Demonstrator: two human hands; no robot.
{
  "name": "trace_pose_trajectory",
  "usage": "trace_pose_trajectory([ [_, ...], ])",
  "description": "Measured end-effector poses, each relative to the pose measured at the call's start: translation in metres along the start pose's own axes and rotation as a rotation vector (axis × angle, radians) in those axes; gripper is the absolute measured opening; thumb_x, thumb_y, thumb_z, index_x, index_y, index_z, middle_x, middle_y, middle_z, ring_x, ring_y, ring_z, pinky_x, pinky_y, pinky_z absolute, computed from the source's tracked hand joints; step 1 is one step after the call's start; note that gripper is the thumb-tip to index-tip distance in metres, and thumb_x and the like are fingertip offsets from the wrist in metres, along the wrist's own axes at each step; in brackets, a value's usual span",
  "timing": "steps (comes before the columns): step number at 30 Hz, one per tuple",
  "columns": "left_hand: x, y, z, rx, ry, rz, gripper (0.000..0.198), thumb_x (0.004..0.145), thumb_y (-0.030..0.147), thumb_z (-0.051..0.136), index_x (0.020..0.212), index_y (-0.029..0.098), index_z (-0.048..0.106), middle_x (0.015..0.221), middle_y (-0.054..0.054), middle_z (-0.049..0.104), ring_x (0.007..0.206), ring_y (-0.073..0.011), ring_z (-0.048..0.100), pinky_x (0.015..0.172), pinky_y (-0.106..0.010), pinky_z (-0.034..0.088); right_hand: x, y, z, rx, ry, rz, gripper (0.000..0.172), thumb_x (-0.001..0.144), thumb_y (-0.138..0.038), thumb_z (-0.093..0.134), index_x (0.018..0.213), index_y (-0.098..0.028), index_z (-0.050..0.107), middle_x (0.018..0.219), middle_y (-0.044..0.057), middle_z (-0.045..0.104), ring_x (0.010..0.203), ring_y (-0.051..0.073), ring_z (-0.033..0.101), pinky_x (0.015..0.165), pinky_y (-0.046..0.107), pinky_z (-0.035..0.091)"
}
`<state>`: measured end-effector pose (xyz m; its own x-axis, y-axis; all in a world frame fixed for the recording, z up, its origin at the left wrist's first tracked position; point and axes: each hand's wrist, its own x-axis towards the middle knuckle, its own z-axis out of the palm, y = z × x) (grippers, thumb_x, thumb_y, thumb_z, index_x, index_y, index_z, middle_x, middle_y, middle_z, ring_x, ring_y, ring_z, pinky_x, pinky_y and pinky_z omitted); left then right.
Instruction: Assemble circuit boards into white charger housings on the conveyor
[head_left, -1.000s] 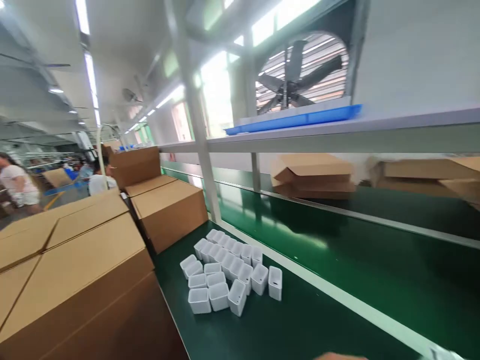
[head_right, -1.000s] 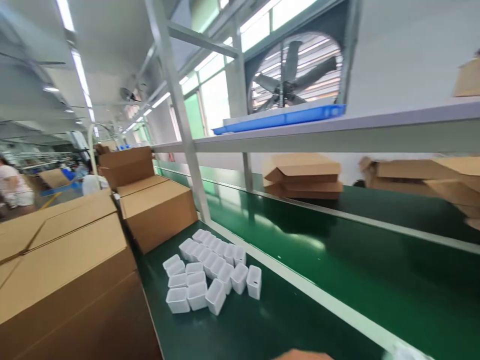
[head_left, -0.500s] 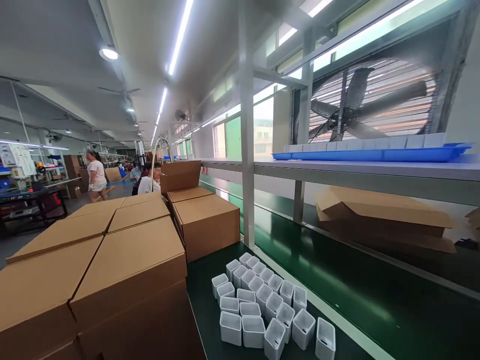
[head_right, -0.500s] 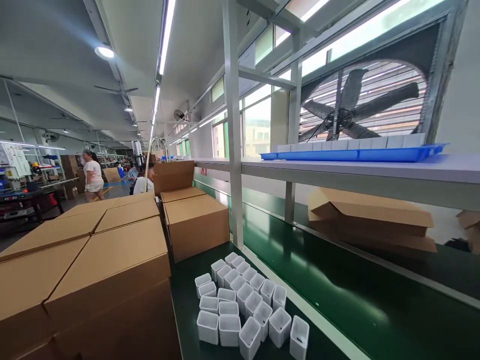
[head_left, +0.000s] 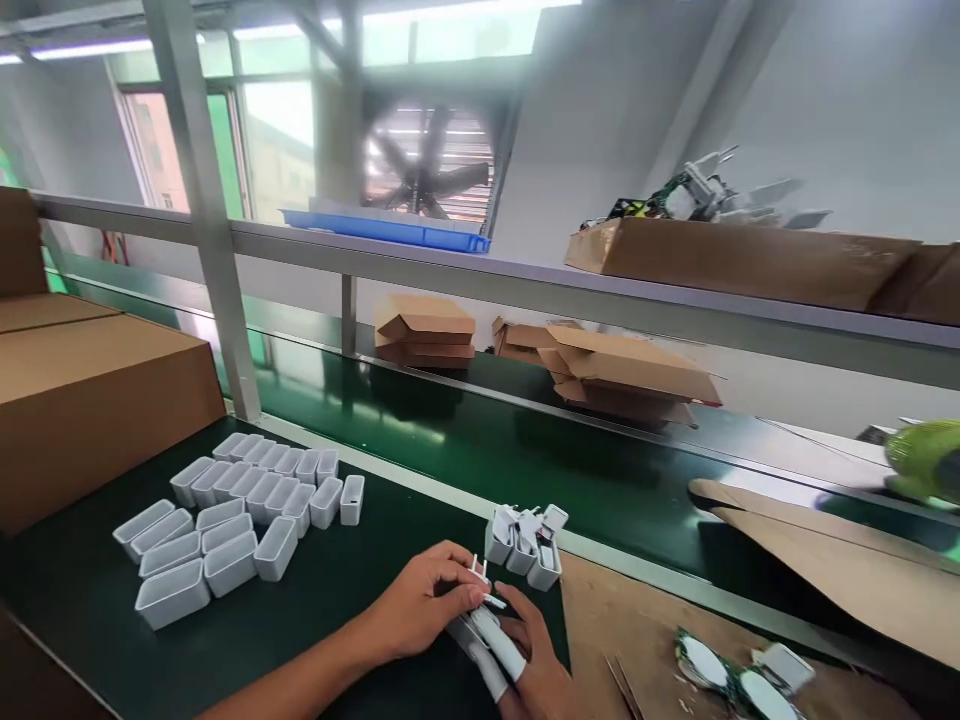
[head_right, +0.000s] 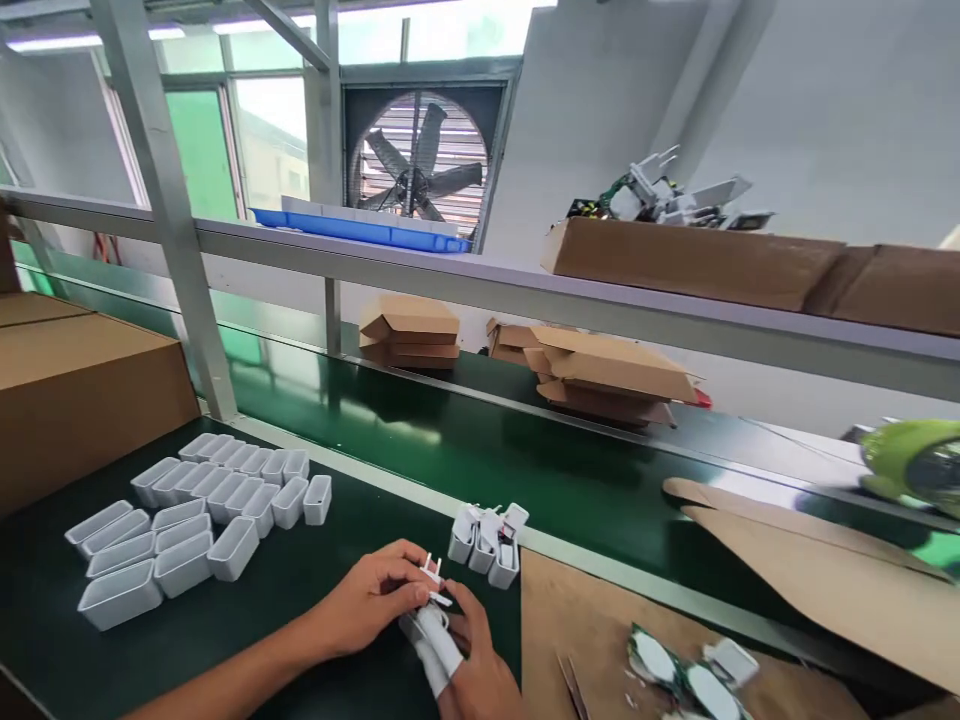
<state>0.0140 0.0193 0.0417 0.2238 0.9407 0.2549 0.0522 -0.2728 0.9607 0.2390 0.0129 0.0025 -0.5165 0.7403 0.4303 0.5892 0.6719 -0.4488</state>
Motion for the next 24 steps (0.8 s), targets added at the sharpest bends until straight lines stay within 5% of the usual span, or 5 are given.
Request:
trace_pose_trajectory([
  [4,-0.003,0.002,0.005,0.131,-0.014,0.062,0.015,0.090,0.031,0.070,0.091,0.024,0.084,0.112,-0.007,0.064,0.104,-0.0252,0.065,0.098,-0.042,0.052,0.008,-0.010,-0.010,-0.212,-0.132,-0.117,0.067,0.077,0.003,0.054,0.138,-0.024,0.060,0.148,0.015,0.060,0.105,0.028,0.077,0.087,0.037,0.067],
  [10,-0.008,-0.003,0.006,0.226,-0.075,0.202,0.029,0.097,0.018,0.053,0.116,0.025,0.073,0.122,-0.009,0.070,0.116,-0.0256,0.066,0.104,-0.043,0.050,0.018,-0.020,-0.022,-0.256,-0.235,-0.204,0.053,0.079,0.002,0.051,0.127,-0.014,0.065,0.132,0.019,0.069,0.109,0.030,0.075,0.091,0.039,0.065],
  [14,-0.008,-0.017,-0.001,-0.001,0.114,0.023,0.037,0.088,0.028,0.072,0.123,0.024,0.058,0.117,-0.009,0.072,0.107,-0.0248,0.071,0.100,-0.042,0.054,0.022,-0.026,-0.024,-0.164,-0.197,-0.191,0.047,0.089,-0.003,0.052,0.133,-0.019,0.062,0.132,0.015,0.069,0.110,0.026,0.075,0.095,0.037,0.063],
  [20,-0.008,-0.026,-0.033,-0.041,0.413,-0.113,0.045,0.097,0.052,0.061,0.129,0.022,0.053,0.109,-0.010,0.075,0.112,-0.0274,0.070,0.101,-0.048,0.051,0.032,-0.028,-0.034,-0.109,-0.011,-0.145,0.046,0.096,-0.013,0.054,0.140,-0.025,0.057,0.127,0.012,0.072,0.109,0.025,0.075,0.096,0.034,0.063],
  [24,-0.010,-0.023,-0.040,-0.008,0.470,-0.119,0.044,0.096,0.053,0.061,0.127,0.023,0.055,0.102,-0.007,0.074,0.107,-0.0270,0.070,0.096,-0.045,0.052,0.031,-0.022,-0.023,-0.054,-0.105,-0.130,0.048,0.094,-0.009,0.052,0.138,-0.028,0.058,0.124,0.009,0.072,0.106,0.023,0.074,0.093,0.032,0.063],
])
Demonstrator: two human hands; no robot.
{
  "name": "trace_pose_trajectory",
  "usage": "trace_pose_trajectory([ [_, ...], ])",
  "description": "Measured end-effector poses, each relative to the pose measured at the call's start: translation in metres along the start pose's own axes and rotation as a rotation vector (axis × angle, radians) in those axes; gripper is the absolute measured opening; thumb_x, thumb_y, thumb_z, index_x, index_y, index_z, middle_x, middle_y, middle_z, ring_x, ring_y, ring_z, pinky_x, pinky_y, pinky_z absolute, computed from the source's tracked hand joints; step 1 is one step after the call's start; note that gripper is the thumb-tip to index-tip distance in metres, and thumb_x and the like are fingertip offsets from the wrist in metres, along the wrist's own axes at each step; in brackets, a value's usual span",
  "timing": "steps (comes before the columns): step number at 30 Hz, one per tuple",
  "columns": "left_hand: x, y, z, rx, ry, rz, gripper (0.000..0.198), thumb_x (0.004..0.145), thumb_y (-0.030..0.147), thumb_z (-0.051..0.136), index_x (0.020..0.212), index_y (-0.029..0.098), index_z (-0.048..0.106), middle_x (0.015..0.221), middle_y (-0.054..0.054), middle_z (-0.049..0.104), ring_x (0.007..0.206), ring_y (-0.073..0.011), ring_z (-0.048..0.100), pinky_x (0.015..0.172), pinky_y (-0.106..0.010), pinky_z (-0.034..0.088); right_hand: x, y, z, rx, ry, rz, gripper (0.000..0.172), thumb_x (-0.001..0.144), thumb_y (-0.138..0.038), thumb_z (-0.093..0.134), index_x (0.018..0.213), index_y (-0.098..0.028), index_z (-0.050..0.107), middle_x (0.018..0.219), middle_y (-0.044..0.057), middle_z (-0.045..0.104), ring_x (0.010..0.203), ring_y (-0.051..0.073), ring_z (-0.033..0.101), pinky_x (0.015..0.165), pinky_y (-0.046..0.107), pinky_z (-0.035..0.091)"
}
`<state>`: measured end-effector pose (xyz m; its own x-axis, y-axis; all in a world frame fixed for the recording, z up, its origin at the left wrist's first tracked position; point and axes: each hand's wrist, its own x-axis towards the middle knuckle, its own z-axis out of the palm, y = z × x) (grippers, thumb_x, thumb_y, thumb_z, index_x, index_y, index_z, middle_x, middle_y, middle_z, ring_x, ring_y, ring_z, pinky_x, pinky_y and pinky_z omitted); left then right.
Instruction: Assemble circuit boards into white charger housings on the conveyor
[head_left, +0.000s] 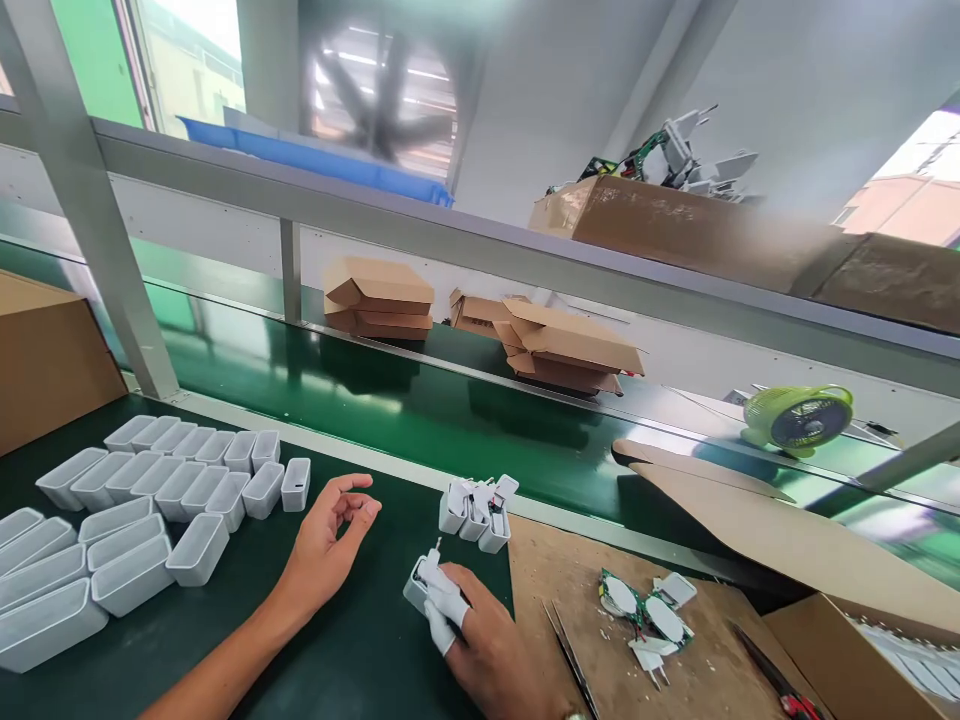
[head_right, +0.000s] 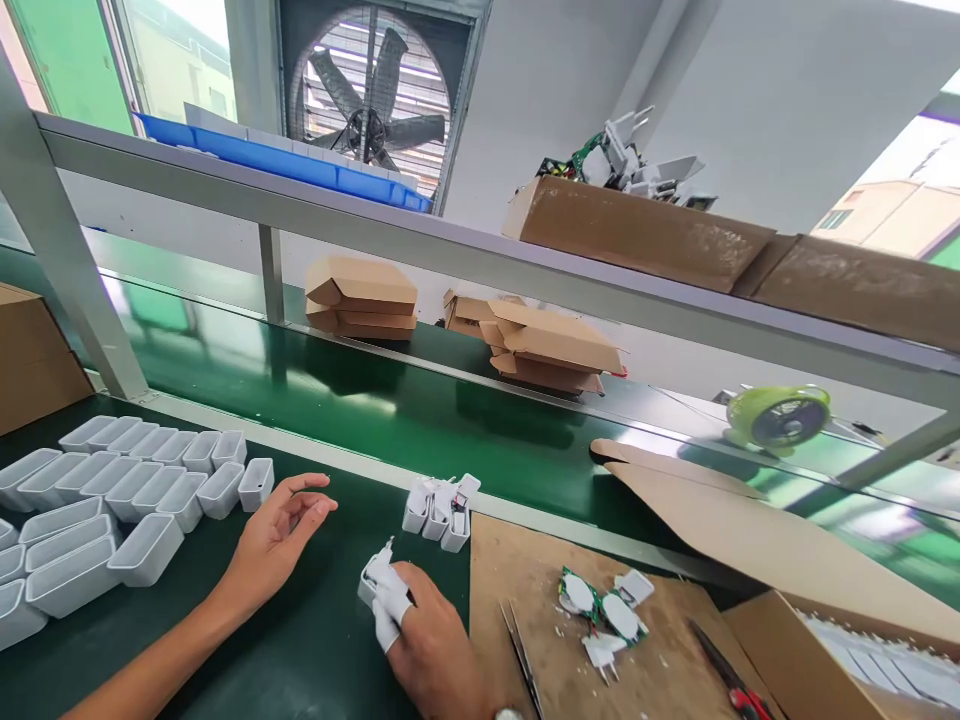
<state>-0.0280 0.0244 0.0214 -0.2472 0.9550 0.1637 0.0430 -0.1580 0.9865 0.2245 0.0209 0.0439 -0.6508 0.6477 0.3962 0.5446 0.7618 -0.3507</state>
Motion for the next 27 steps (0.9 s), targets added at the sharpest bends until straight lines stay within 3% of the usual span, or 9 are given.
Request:
trace_pose_trajectory([
  [4,-0.004,0.000,0.005,0.038,-0.032,0.022,0.039,0.098,0.050,0.059,0.126,0.024,0.055,0.100,-0.005,0.072,0.102,-0.0242,0.070,0.092,-0.041,0.053,-0.005,0.002,0.012,0.021,-0.059,-0.002,0.046,0.097,-0.009,0.049,0.138,-0.029,0.058,0.124,0.008,0.070,0.106,0.022,0.072,0.094,0.033,0.061],
  [9,-0.008,-0.004,0.007,0.108,-0.059,0.024,0.036,0.098,0.048,0.058,0.126,0.025,0.056,0.099,-0.004,0.071,0.094,-0.0226,0.069,0.086,-0.038,0.054,-0.003,-0.002,0.004,0.007,-0.078,0.013,0.045,0.099,-0.012,0.051,0.140,-0.031,0.056,0.128,0.008,0.069,0.108,0.022,0.073,0.094,0.033,0.061],
  [15,-0.008,-0.001,0.006,0.130,-0.035,0.032,0.036,0.096,0.048,0.059,0.124,0.024,0.058,0.097,-0.004,0.070,0.090,-0.0222,0.068,0.085,-0.039,0.055,-0.001,0.000,-0.008,-0.011,0.028,0.068,0.047,0.097,-0.013,0.051,0.140,-0.029,0.056,0.127,0.010,0.070,0.109,0.024,0.073,0.093,0.034,0.062],
  [21,-0.014,-0.004,0.011,0.148,-0.064,0.060,0.033,0.098,0.045,0.058,0.124,0.025,0.058,0.099,-0.004,0.069,0.092,-0.0221,0.068,0.085,-0.038,0.056,-0.011,0.008,0.008,-0.003,-0.095,0.099,0.040,0.096,-0.009,0.047,0.130,-0.027,0.060,0.122,0.009,0.070,0.106,0.022,0.072,0.093,0.033,0.062],
  [27,-0.022,-0.008,0.018,0.186,-0.114,0.116,0.032,0.099,0.044,0.057,0.124,0.024,0.058,0.101,-0.005,0.069,0.085,-0.0206,0.067,0.083,-0.039,0.057,-0.013,0.004,0.010,-0.005,-0.002,0.056,0.044,0.099,-0.010,0.046,0.138,-0.029,0.057,0.126,0.009,0.069,0.109,0.022,0.072,0.094,0.035,0.062],
])
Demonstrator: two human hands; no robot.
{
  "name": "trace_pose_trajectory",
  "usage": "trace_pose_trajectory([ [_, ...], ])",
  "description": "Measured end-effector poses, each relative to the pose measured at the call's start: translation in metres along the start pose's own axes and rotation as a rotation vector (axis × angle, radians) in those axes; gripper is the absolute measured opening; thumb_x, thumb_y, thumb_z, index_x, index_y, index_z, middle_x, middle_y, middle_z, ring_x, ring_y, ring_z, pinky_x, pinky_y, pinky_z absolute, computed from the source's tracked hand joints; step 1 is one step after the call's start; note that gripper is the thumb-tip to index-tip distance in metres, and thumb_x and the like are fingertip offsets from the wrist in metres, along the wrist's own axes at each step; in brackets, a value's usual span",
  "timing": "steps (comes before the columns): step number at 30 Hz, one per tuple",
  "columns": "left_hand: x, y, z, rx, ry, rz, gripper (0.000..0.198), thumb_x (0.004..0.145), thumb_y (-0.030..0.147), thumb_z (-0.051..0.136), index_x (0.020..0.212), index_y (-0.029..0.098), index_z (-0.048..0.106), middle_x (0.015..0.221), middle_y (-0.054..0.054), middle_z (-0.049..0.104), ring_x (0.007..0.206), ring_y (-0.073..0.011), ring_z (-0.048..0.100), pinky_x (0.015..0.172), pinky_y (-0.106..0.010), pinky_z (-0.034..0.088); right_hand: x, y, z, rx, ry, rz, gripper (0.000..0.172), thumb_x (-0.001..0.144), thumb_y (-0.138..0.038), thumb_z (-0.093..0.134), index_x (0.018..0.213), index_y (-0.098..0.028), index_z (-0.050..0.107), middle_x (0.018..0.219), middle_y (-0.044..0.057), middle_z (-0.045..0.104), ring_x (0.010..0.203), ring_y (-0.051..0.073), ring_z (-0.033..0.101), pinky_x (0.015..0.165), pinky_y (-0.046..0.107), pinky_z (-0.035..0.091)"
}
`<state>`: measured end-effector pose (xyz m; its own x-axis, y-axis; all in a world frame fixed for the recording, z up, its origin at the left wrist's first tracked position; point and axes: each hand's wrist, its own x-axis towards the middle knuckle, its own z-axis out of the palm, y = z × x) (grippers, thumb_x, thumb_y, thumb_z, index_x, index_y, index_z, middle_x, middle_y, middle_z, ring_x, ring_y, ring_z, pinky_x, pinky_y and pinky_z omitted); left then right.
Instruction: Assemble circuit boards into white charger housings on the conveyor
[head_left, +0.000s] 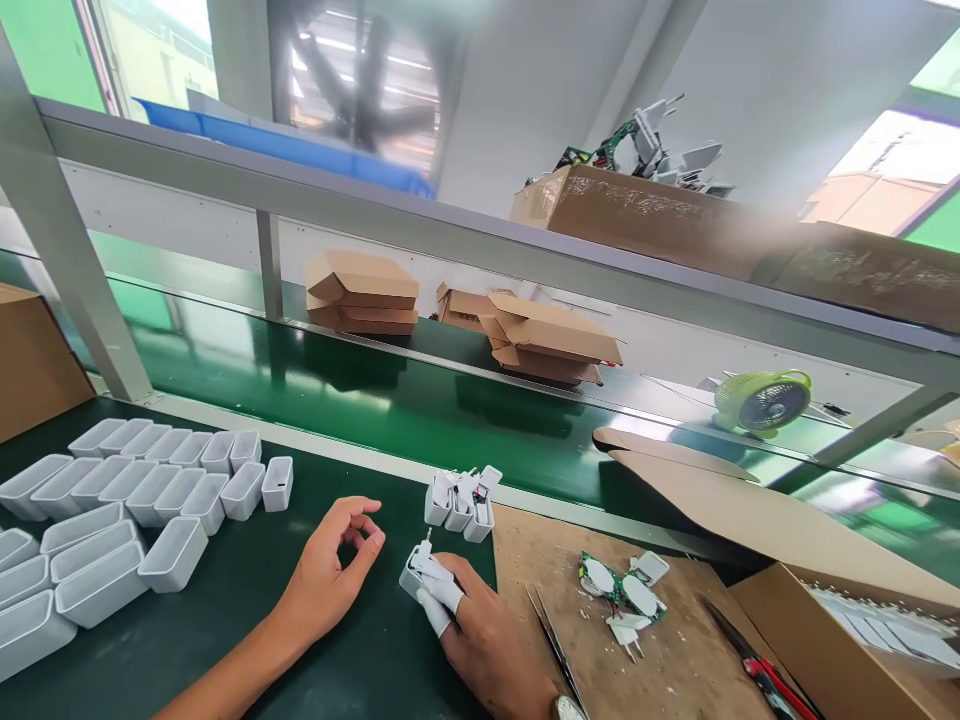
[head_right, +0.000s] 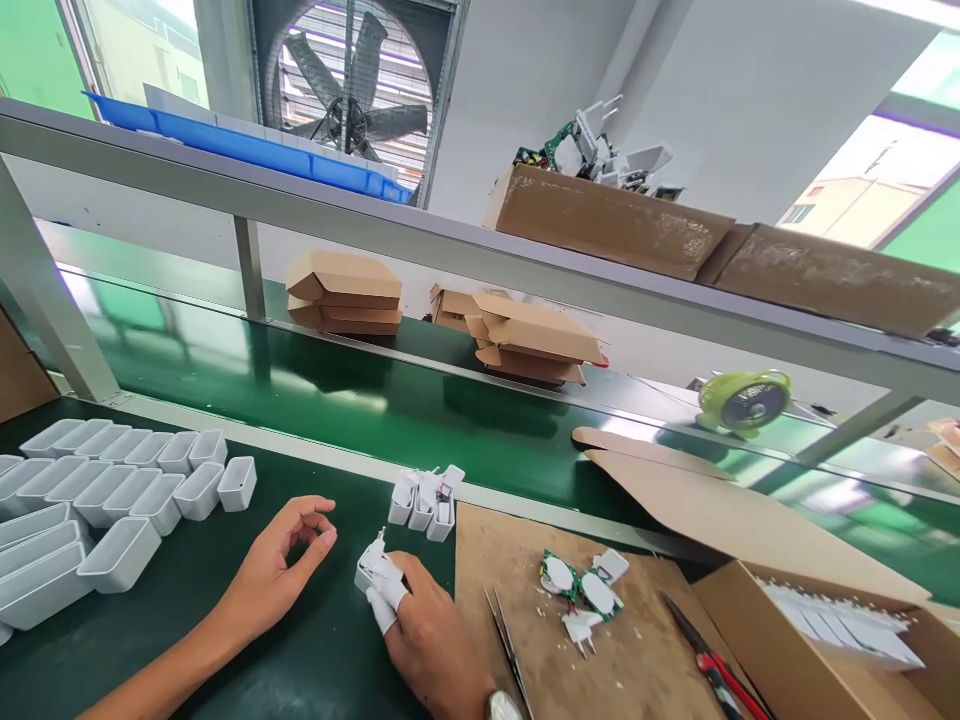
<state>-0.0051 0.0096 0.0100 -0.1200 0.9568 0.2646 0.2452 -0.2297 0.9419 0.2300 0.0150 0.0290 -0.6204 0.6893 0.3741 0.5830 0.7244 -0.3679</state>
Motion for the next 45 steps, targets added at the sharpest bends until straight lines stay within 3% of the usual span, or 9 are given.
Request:
trace_pose_trajectory([
  [7,0.002,0.004,-0.003,0.015,0.038,0.021,0.029,0.100,0.042,0.057,0.123,0.024,0.060,0.104,-0.006,0.068,0.089,-0.0216,0.067,0.084,-0.040,0.057,0.006,-0.006,-0.008,0.047,0.106,0.049,0.044,0.101,-0.014,0.050,0.140,-0.030,0.056,0.131,0.009,0.069,0.115,0.024,0.070,0.099,0.036,0.060],
  [13,0.001,0.001,-0.004,0.002,0.046,0.002,0.028,0.100,0.041,0.058,0.122,0.024,0.060,0.103,-0.005,0.067,0.089,-0.0211,0.067,0.084,-0.038,0.057,0.004,-0.002,0.003,0.029,0.012,0.068,0.047,0.093,-0.007,0.047,0.132,-0.029,0.061,0.118,0.007,0.072,0.101,0.022,0.073,0.088,0.033,0.063],
  [22,-0.004,0.000,0.002,0.012,-0.025,0.001,0.029,0.099,0.039,0.060,0.125,0.026,0.058,0.108,-0.005,0.064,0.088,-0.0206,0.064,0.085,-0.040,0.058,-0.003,0.002,0.006,0.097,0.004,0.104,0.051,0.088,-0.003,0.047,0.131,-0.025,0.065,0.124,0.011,0.071,0.112,0.025,0.070,0.096,0.040,0.061],
  [25,-0.013,-0.004,0.011,0.053,-0.132,0.083,0.061,0.081,0.034,0.083,0.135,0.028,0.053,0.119,-0.008,0.061,0.098,-0.0250,0.065,0.091,-0.045,0.059,-0.001,0.000,0.013,0.320,0.058,0.216,0.037,0.091,-0.013,0.054,0.122,-0.027,0.070,0.120,0.009,0.073,0.108,0.025,0.071,0.095,0.041,0.061],
  [28,-0.024,-0.004,0.021,0.091,-0.217,0.228,0.095,0.073,0.023,0.089,0.151,0.033,0.038,0.135,-0.012,0.055,0.117,-0.0324,0.063,0.101,-0.052,0.058,0.004,-0.010,0.015,0.813,0.213,0.459,0.021,0.095,-0.033,0.063,0.113,-0.027,0.073,0.107,0.008,0.076,0.098,0.026,0.075,0.083,0.040,0.065],
  [31,-0.032,0.000,0.027,0.087,-0.151,0.357,0.084,0.087,0.021,0.075,0.156,0.035,0.028,0.135,-0.013,0.058,0.121,-0.0334,0.063,0.104,-0.055,0.056,0.008,-0.026,0.013,1.284,0.229,0.639,0.028,0.094,-0.047,0.066,0.105,-0.023,0.074,0.099,0.009,0.078,0.089,0.028,0.076,0.075,0.041,0.065],
  [33,-0.034,0.003,0.029,0.074,-0.080,0.411,0.079,0.091,0.025,0.071,0.156,0.035,0.026,0.133,-0.013,0.060,0.117,-0.0332,0.066,0.100,-0.054,0.059,0.010,-0.035,0.010,1.430,0.199,0.682,0.036,0.092,-0.052,0.068,0.105,-0.020,0.074,0.097,0.011,0.078,0.087,0.028,0.076,0.074,0.042,0.065],
  [38,-0.034,0.008,0.026,0.032,-0.013,0.462,0.075,0.095,0.031,0.069,0.157,0.034,0.027,0.133,-0.012,0.063,0.113,-0.0307,0.068,0.098,-0.050,0.060,0.012,-0.045,0.010,1.440,0.177,0.680,0.048,0.091,-0.061,0.067,0.105,-0.016,0.075,0.095,0.014,0.078,0.086,0.029,0.076,0.073,0.042,0.067],
  [45,-0.031,0.010,0.023,0.026,0.015,0.481,0.073,0.096,0.035,0.068,0.158,0.033,0.029,0.130,-0.012,0.066,0.114,-0.0302,0.069,0.098,-0.049,0.061,0.016,-0.046,0.012,1.573,0.175,0.756,0.041,0.087,-0.054,0.071,0.100,-0.016,0.076,0.100,0.015,0.079,0.094,0.030,0.076,0.082,0.043,0.067],
])
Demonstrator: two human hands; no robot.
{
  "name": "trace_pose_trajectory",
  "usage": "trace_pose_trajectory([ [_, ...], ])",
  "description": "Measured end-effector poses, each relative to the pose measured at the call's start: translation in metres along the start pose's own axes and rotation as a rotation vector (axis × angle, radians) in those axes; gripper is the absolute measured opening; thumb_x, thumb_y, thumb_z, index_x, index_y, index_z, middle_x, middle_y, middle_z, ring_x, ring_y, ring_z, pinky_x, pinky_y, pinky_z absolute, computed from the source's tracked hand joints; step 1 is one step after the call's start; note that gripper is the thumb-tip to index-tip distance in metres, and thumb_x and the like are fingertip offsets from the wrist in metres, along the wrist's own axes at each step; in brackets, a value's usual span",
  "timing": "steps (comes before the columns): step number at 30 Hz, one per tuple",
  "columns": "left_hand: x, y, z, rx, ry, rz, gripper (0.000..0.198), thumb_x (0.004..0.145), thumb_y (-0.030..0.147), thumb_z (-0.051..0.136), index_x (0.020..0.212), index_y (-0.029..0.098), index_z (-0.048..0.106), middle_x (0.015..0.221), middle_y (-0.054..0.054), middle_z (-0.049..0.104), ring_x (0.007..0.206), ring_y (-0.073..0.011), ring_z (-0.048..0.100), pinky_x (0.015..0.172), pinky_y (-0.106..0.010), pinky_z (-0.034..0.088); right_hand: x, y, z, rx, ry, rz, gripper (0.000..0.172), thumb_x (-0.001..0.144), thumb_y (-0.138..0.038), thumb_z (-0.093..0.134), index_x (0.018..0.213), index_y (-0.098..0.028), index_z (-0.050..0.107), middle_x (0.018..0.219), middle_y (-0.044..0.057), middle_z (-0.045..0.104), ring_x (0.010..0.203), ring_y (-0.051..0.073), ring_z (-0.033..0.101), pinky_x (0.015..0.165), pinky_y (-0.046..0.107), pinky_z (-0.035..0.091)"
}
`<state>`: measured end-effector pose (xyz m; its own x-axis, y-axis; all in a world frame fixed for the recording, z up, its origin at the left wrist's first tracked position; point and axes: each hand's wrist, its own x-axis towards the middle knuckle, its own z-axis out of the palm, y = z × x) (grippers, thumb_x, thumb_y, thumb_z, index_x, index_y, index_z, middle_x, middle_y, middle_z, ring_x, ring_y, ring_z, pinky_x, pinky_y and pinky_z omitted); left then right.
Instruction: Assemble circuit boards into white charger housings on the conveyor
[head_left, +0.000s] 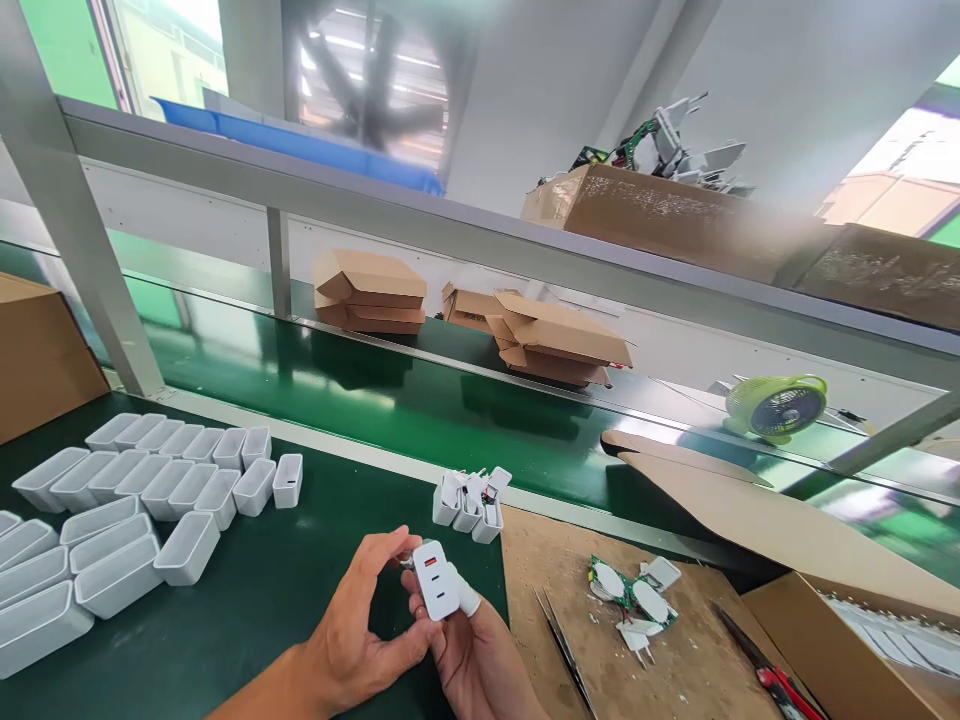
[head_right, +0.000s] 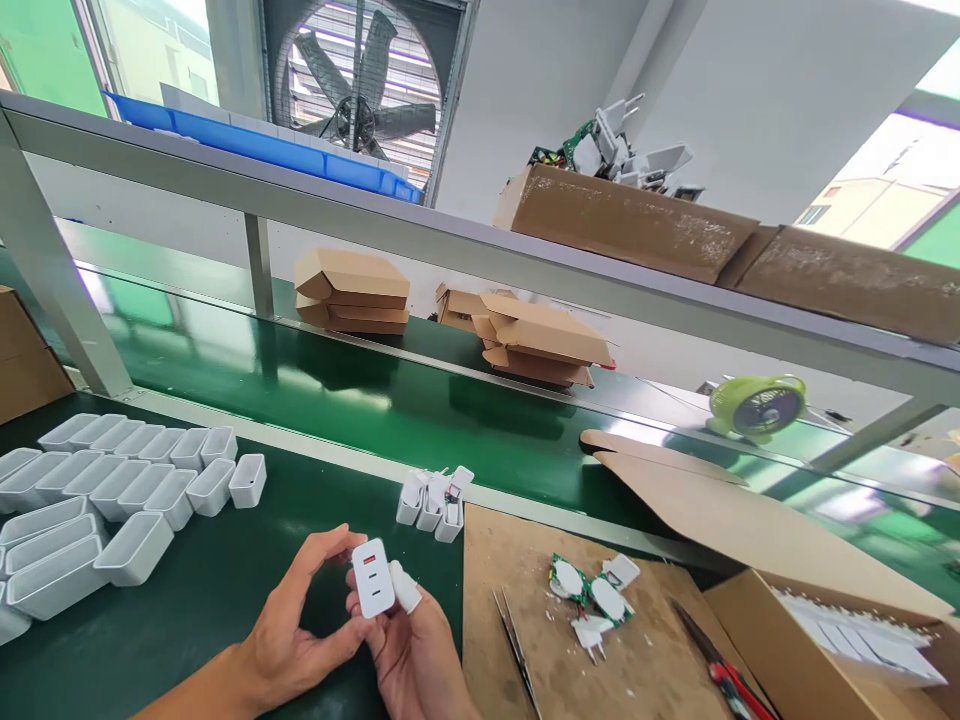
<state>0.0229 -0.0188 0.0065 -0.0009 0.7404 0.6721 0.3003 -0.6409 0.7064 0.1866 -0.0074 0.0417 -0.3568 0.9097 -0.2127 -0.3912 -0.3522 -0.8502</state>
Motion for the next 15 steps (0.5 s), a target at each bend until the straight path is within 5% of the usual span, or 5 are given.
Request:
trace_pose_trajectory([
  [7,-0.001,-0.003,-0.004,0.040,-0.066,0.000,0.076,0.096,0.037,0.069,0.158,0.033,0.025,0.135,-0.014,0.064,0.119,-0.0335,0.067,0.101,-0.053,0.059,0.003,0.002,-0.012,-0.206,0.043,-0.092,0.040,0.094,-0.055,0.065,0.112,-0.020,0.073,0.110,0.013,0.078,0.098,0.031,0.077,0.084,0.047,0.066],
  [11,0.000,-0.006,-0.007,0.052,-0.054,-0.067,0.081,0.092,0.047,0.073,0.158,0.032,0.027,0.137,-0.015,0.062,0.122,-0.0363,0.063,0.102,-0.056,0.056,0.007,0.000,-0.030,-0.712,0.027,-0.386,0.027,0.096,-0.039,0.066,0.119,-0.028,0.073,0.120,0.009,0.076,0.112,0.030,0.073,0.096,0.046,0.062],
  [15,0.000,-0.009,-0.009,0.072,0.010,-0.134,0.072,0.095,0.045,0.069,0.156,0.034,0.032,0.138,-0.013,0.060,0.121,-0.0343,0.062,0.101,-0.053,0.056,0.009,-0.006,-0.044,-1.268,-0.060,-0.757,0.053,0.096,-0.012,0.054,0.145,-0.031,0.056,0.139,0.008,0.067,0.127,0.024,0.065,0.110,0.041,0.055],
])
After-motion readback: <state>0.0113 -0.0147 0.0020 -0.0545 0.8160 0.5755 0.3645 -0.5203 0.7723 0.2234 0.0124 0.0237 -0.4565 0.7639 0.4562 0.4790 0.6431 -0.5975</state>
